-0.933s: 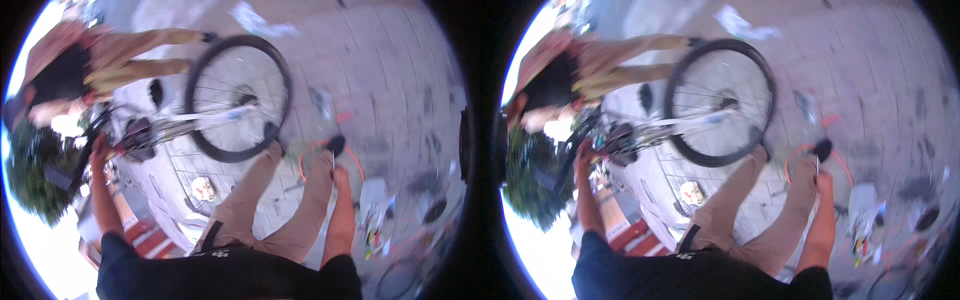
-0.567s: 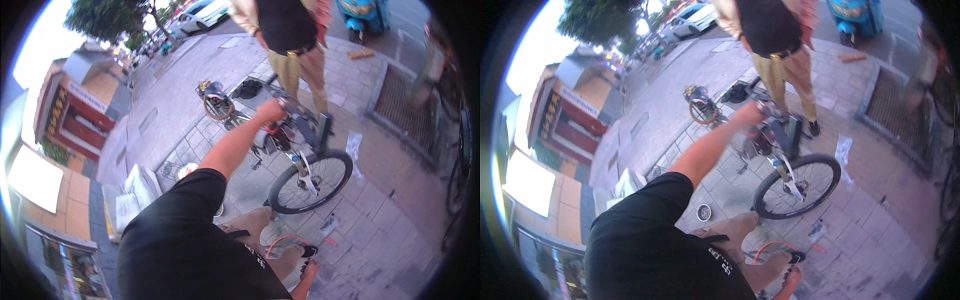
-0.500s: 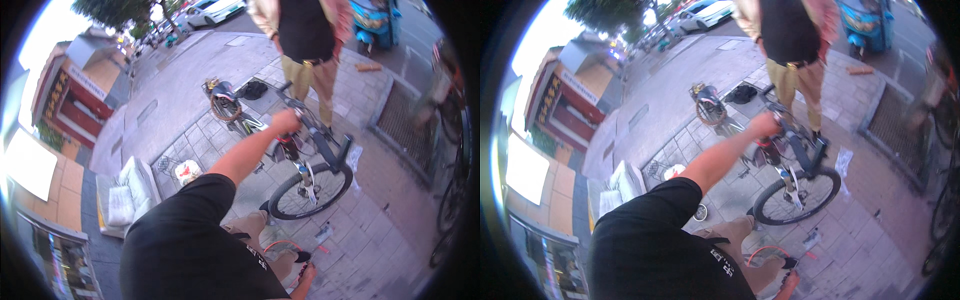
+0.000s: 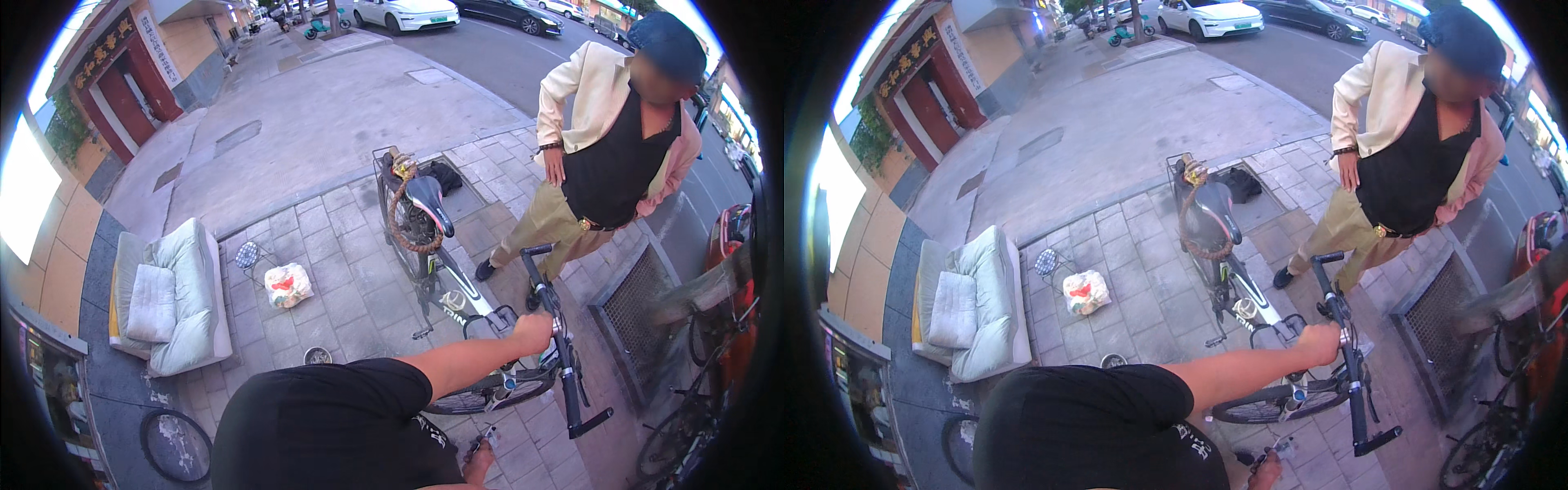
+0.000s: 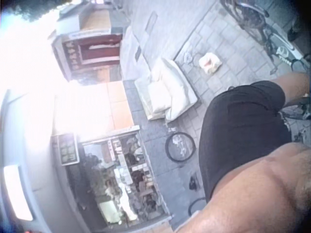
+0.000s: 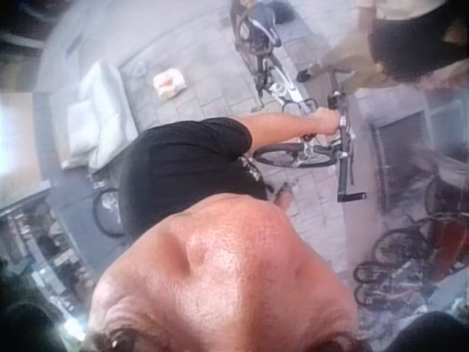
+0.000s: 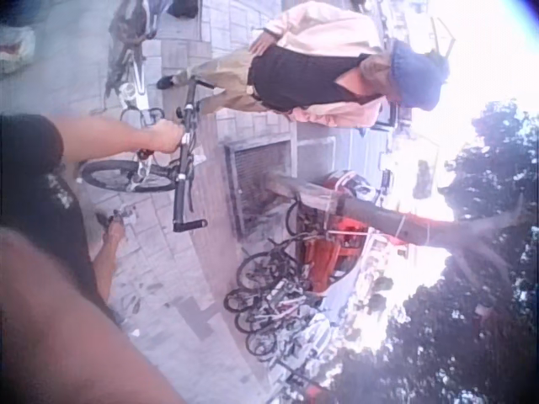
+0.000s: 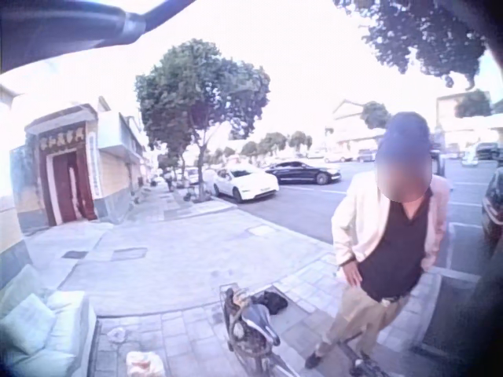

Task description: The person removes old handlebar grips from a bicycle, cleans the handlebar, and installs new grips. They use a tool to loosen the grip and a plastic bag to assist in sliding the new grip onto the handlebar.

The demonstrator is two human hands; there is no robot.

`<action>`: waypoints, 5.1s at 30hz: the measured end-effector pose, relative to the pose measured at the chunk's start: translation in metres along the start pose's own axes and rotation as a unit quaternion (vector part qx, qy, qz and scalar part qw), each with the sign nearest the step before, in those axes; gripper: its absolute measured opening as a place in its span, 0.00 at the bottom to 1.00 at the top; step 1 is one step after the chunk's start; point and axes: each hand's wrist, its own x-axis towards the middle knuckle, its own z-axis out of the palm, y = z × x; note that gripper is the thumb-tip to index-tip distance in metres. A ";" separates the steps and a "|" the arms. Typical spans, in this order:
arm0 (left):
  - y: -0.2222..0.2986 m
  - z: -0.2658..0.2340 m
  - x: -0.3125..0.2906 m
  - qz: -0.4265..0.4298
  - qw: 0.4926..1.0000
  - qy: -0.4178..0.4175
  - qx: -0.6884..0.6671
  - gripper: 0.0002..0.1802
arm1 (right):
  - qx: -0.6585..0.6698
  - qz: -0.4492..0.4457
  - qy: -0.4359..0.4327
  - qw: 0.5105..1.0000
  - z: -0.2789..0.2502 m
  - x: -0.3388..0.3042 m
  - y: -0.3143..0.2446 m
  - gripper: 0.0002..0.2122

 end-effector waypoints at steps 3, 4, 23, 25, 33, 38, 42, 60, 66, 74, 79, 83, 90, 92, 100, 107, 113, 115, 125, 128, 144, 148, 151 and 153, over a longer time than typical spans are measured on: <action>-0.004 -0.012 -0.003 -0.009 1.000 -0.005 -0.001 0.16 | 0.051 -0.028 -0.050 0.997 0.013 0.001 -0.003 0.10; -0.005 -0.015 -0.003 -0.011 1.000 -0.008 -0.004 0.16 | 0.041 -0.019 -0.036 0.998 0.016 0.004 -0.003 0.10; 0.001 -0.032 -0.011 -0.028 0.998 -0.025 0.059 0.19 | -0.022 -0.037 0.021 0.999 -0.012 0.041 -0.052 0.19; -0.002 -0.032 -0.009 -0.019 0.999 -0.028 0.041 0.20 | -0.034 -0.052 0.001 0.998 -0.014 0.040 -0.049 0.18; -0.046 -0.032 -0.005 0.184 0.979 -0.038 0.082 0.22 | -0.292 -0.136 0.098 0.942 0.033 -0.025 -0.041 0.24; -0.030 -0.060 -0.014 0.413 0.910 0.031 -0.014 0.39 | -0.132 -0.270 0.102 0.948 0.079 -0.103 -0.099 0.17; -0.023 -0.051 -0.009 0.479 0.875 -0.067 -0.017 0.40 | -0.102 -0.266 0.113 0.952 0.102 -0.141 -0.134 0.16; -0.024 -0.027 0.001 0.474 0.876 -0.070 -0.048 0.40 | -0.258 -0.389 0.207 0.860 0.112 -0.086 -0.198 0.15; -0.019 -0.029 -0.008 0.465 0.884 -0.045 -0.026 0.37 | -0.305 -0.365 0.216 0.853 0.109 -0.085 -0.208 0.15; -0.020 -0.030 -0.004 0.460 0.885 -0.051 -0.044 0.37 | -0.275 -0.365 0.254 0.852 0.129 -0.083 -0.206 0.15; -0.022 -0.032 -0.001 0.488 0.867 -0.064 -0.077 0.35 | -0.220 -0.390 0.257 0.856 0.135 -0.053 -0.190 0.15; -0.027 -0.039 0.002 0.487 0.861 -0.095 -0.110 0.34 | -0.092 -0.379 0.207 0.897 0.155 -0.040 -0.185 0.14; -0.028 -0.036 0.005 0.494 0.857 -0.106 -0.096 0.37 | -0.088 -0.427 0.243 0.867 0.178 -0.021 -0.192 0.13; -0.028 -0.034 0.006 0.498 0.856 -0.104 -0.093 0.37 | -0.105 -0.429 0.262 0.858 0.179 -0.020 -0.194 0.12; -0.026 -0.040 0.003 0.500 0.856 -0.116 -0.070 0.39 | -0.154 -0.371 0.251 0.881 0.157 -0.055 -0.196 0.17; -0.024 -0.041 0.002 0.492 0.859 -0.118 -0.077 0.42 | -0.326 -0.424 0.292 0.793 0.139 -0.075 -0.204 0.15; -0.021 -0.039 0.000 0.497 0.859 -0.096 -0.073 0.41 | -0.427 -0.395 0.311 0.752 0.120 -0.106 -0.221 0.14; -0.022 -0.038 -0.002 0.503 0.857 -0.085 -0.074 0.40 | -0.448 -0.419 0.296 0.732 0.111 -0.100 -0.218 0.14; -0.021 -0.041 -0.003 0.506 0.857 -0.069 -0.065 0.37 | -0.448 -0.388 0.270 0.759 0.107 -0.132 -0.247 0.14; -0.018 -0.044 -0.006 0.502 0.859 -0.071 -0.067 0.36 | -0.484 -0.361 0.264 0.752 0.106 -0.141 -0.259 0.13; -0.014 -0.040 -0.007 0.478 0.873 -0.065 -0.075 0.37 | -0.502 -0.388 0.235 0.737 0.093 -0.149 -0.282 0.12; -0.015 -0.042 -0.010 0.479 0.874 -0.062 -0.062 0.36 | -0.469 -0.389 0.247 0.753 0.097 -0.140 -0.267 0.12; -0.011 -0.041 -0.009 0.474 0.875 -0.074 -0.060 0.35 | -0.498 -0.401 0.230 0.734 0.088 -0.146 -0.283 0.12; -0.010 -0.039 -0.006 0.480 0.874 -0.058 -0.053 0.35 | -0.494 -0.402 0.229 0.737 0.087 -0.142 -0.289 0.12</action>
